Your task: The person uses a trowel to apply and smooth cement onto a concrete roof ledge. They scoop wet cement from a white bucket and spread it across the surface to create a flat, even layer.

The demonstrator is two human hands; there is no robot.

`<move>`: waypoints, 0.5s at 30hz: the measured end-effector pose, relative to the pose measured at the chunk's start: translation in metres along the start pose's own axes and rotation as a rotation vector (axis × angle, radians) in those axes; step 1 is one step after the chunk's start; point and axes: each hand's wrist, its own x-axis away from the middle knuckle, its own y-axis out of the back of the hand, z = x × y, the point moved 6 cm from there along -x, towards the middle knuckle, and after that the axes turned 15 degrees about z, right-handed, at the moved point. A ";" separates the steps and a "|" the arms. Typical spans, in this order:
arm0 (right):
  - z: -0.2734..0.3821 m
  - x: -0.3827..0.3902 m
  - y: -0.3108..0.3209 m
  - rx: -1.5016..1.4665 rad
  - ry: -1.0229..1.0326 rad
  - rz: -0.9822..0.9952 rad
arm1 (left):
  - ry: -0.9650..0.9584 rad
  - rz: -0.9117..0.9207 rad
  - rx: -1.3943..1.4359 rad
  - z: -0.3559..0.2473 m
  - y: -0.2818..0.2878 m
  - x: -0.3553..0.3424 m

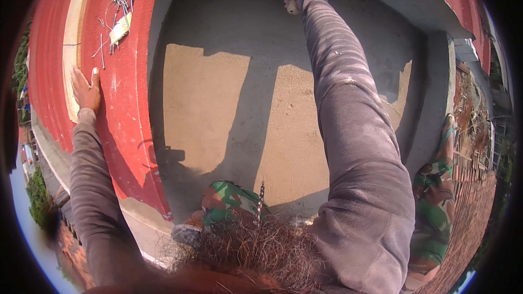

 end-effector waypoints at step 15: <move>-0.005 0.023 0.135 0.043 0.099 -0.139 | 0.035 0.020 0.081 -0.016 -0.011 0.000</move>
